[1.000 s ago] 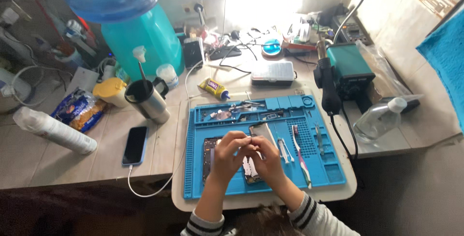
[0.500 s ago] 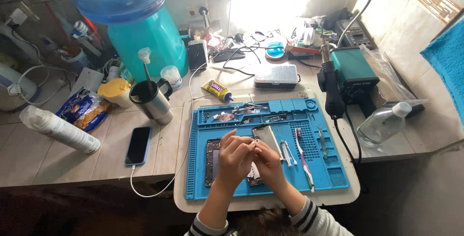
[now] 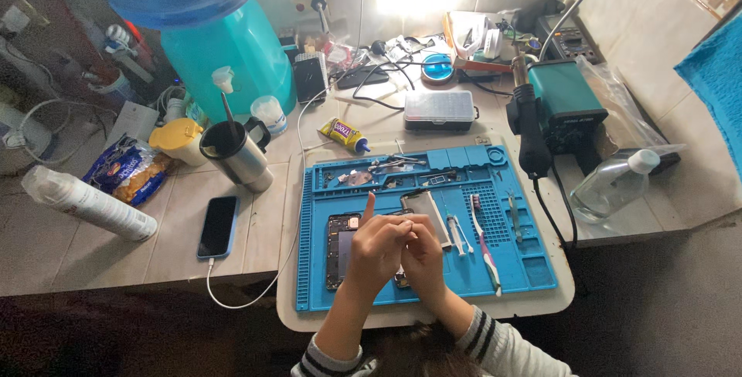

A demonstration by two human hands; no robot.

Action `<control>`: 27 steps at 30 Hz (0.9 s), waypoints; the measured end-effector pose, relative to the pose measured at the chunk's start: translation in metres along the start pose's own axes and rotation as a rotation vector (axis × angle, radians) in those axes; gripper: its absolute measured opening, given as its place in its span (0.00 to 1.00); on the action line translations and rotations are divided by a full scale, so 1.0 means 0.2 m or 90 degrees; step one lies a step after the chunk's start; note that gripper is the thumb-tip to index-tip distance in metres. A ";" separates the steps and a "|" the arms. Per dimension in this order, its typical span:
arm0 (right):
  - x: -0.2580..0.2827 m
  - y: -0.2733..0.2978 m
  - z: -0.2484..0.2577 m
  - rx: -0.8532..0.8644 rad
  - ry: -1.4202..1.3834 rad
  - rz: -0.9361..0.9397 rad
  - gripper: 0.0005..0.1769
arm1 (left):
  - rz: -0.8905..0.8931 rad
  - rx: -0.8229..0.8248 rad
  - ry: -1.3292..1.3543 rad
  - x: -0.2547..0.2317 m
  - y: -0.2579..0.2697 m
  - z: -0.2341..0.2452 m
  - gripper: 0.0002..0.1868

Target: The person uses a red-handled screwdriver to remove screws from a disassembled smartphone placed on a blue anti-static mat. They then use their fingers to peel off a white adhesive strip from the phone's internal frame and continue to manipulate small components within the device.

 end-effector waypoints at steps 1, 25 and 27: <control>0.02 -0.01 -0.01 -0.001 0.000 0.001 0.04 | -0.001 0.001 0.000 -0.03 -0.01 0.01 0.05; -0.07 -0.03 -0.06 0.185 -0.091 -0.067 0.24 | 0.021 -0.001 -0.063 0.07 0.05 0.08 0.07; -0.08 -0.03 -0.05 0.181 -0.190 -0.078 0.11 | 0.026 -0.008 -0.077 0.09 0.06 0.07 0.06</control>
Point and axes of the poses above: each hand's wrist, its own y-axis away from the middle knuckle, its own z-axis out of the back of the hand, x = y × z, the point moved 6 cm from there along -y, towards the middle knuckle, and after that the axes turned 3 degrees about -y, right-handed, at the moved point
